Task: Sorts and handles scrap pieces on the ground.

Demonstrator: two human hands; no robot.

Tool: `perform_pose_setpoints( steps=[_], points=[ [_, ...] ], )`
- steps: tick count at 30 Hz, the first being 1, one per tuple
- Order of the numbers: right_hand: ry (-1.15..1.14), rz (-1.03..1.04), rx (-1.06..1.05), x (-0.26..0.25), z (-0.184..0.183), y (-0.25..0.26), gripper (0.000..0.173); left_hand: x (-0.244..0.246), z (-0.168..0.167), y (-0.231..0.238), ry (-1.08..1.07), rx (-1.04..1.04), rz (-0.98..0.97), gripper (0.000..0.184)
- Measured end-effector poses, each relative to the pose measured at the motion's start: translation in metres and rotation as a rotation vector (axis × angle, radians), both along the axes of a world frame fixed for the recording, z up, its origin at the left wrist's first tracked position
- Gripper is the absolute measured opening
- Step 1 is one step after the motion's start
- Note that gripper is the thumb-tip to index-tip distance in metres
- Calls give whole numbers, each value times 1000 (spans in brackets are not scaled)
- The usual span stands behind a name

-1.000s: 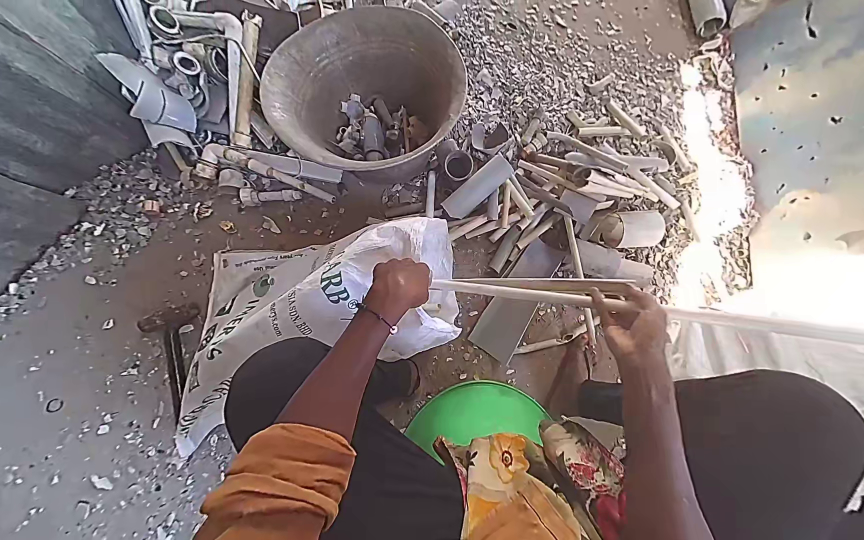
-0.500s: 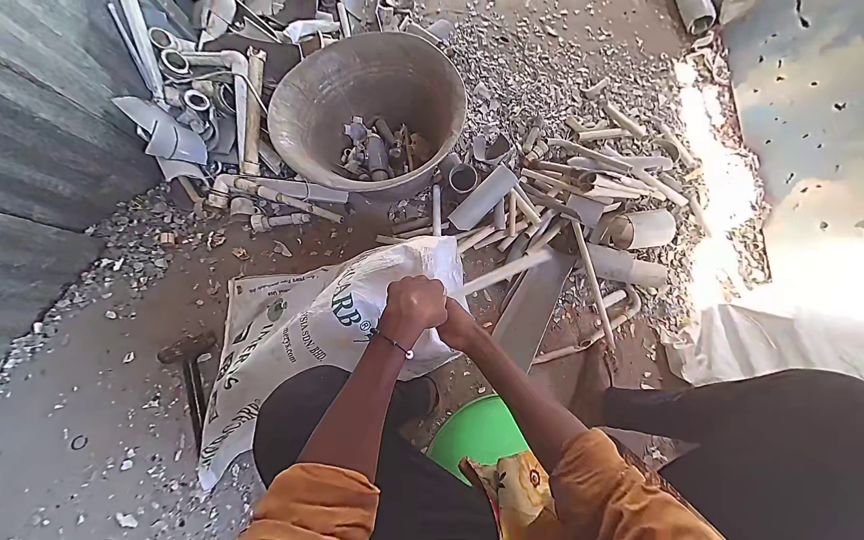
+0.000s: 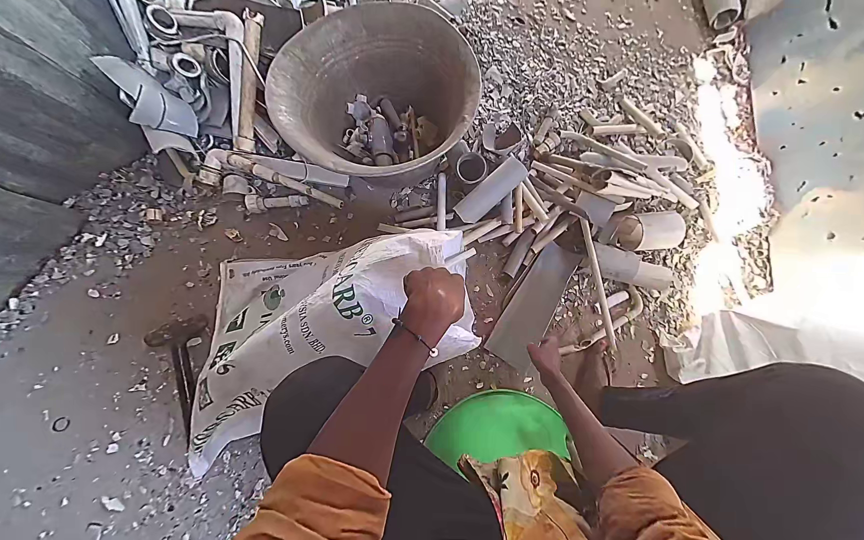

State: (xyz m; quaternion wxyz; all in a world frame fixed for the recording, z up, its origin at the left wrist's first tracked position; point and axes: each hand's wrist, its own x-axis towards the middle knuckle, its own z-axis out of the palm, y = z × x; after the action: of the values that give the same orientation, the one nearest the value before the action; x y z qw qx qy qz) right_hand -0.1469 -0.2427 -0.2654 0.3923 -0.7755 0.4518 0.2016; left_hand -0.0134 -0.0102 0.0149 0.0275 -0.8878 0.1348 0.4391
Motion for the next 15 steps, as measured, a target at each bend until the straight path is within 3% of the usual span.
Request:
perform_pose_setpoints(
  steps=[4,7,10,13,15],
  points=[
    [50,-460,454,-36,-48,-9,60,0,-5,-2,-2,13,54,34],
    [75,-568,526,-33,-46,8,52,0,-8,2,20,9,61,36],
    [54,-408,356,-33,-54,14,30,0,-9,4,34,25,33,38],
    [26,-17,22,-35,-31,8,31,-1,-8,3,39,36,4,39],
    [4,60,-112,-31,-1,3,32,-1,-7,2,31,42,-9,40]
  ],
)
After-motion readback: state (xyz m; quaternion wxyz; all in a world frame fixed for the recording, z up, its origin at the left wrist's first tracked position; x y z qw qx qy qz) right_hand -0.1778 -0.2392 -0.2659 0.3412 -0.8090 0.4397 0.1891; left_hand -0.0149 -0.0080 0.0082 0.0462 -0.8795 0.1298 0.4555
